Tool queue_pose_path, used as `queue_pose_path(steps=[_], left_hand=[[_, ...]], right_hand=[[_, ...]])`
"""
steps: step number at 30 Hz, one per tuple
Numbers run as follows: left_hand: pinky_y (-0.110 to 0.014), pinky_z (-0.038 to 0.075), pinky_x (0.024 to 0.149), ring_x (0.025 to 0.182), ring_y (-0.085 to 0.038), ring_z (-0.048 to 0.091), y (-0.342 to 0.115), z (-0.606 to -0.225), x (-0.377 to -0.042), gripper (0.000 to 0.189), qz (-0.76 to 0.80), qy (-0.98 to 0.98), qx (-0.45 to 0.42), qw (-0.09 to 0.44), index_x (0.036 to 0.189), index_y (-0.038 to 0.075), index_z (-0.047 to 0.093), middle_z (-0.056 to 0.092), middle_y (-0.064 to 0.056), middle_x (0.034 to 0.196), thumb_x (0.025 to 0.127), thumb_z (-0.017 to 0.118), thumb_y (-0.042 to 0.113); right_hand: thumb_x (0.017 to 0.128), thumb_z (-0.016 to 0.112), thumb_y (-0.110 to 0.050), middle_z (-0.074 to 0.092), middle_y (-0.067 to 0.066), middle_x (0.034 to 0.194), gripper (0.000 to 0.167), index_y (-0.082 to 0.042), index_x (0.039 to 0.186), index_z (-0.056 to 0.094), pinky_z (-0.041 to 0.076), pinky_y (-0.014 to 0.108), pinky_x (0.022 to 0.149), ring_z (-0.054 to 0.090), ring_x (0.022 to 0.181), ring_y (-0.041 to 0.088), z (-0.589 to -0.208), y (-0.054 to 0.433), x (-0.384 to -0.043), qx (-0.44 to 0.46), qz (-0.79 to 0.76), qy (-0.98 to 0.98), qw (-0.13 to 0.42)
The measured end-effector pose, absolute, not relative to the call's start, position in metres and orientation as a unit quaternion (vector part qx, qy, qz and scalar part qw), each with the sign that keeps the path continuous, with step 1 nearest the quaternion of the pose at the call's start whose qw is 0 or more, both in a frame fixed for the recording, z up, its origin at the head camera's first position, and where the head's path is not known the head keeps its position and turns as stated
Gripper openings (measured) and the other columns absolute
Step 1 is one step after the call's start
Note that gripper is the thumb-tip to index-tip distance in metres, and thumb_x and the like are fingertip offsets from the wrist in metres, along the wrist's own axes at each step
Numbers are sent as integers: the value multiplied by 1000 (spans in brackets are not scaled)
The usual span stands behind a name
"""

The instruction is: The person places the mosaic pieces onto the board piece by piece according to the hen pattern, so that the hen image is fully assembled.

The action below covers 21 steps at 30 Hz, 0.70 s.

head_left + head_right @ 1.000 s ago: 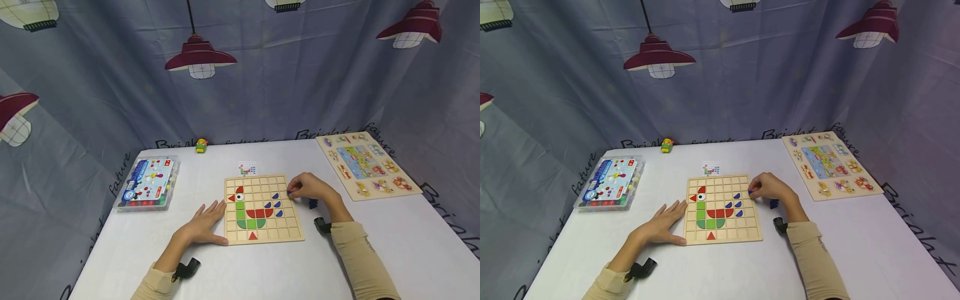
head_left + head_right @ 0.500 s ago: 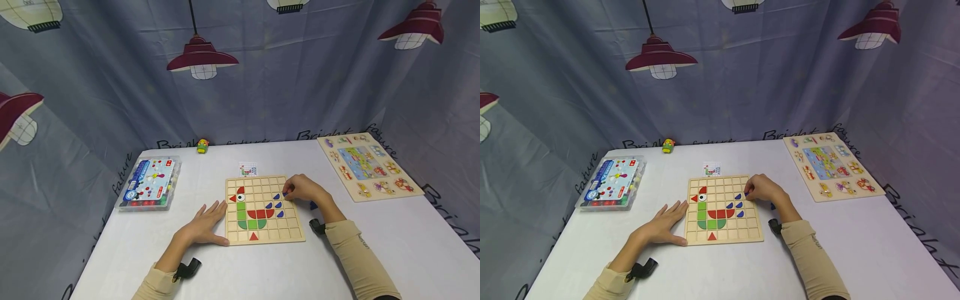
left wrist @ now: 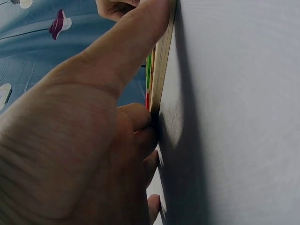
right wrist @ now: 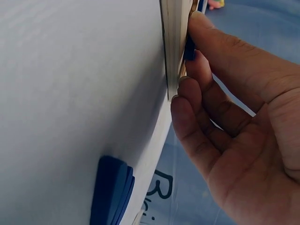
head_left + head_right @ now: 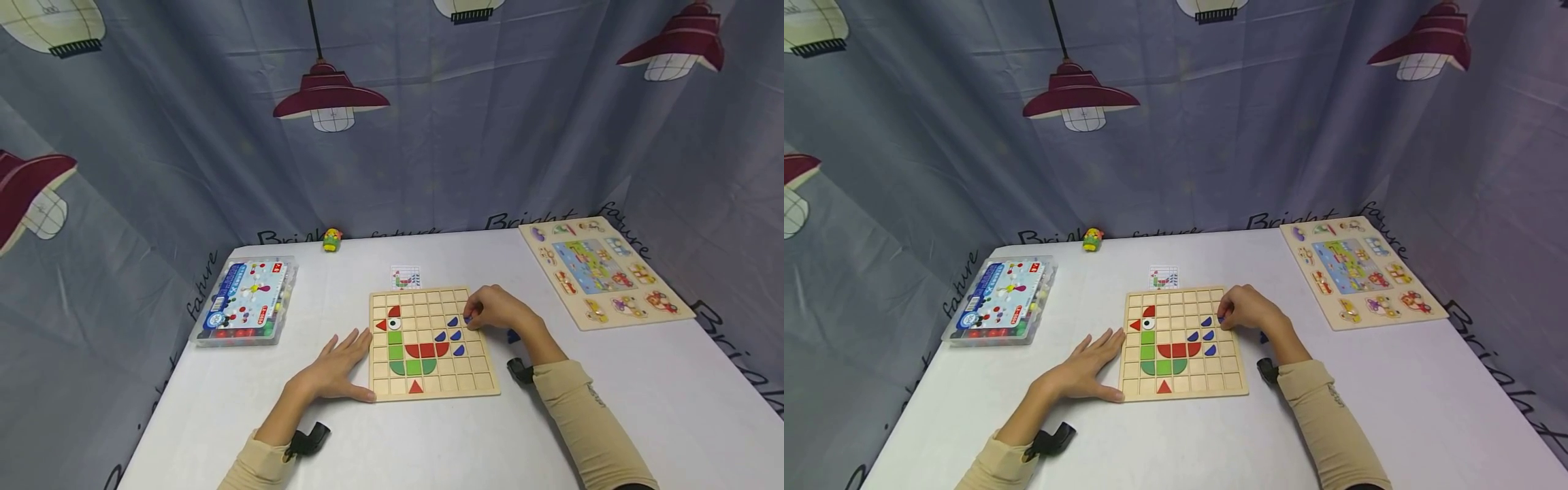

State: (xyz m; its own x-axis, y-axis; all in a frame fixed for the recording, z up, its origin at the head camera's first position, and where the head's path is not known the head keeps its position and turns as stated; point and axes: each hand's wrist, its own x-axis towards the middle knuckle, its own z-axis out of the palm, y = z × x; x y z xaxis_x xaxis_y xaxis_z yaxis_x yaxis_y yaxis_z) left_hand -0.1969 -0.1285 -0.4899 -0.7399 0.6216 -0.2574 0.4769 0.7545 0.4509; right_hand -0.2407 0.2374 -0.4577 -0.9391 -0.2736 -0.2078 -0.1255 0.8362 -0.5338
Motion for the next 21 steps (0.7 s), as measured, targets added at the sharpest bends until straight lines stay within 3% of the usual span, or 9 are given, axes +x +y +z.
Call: queue_pose_path(steps=[21], left_hand=[[-54,3,124,154,-25,8,-128,-488,-196,116,184,915,299,201,156,10,18,15,-3,165,71,75,63]], right_hand=[[71,83,-6,64,-1,72,15,-9,82,73,45,24,61,54,67,12,-459,235,-243,-107,-254,951,141]])
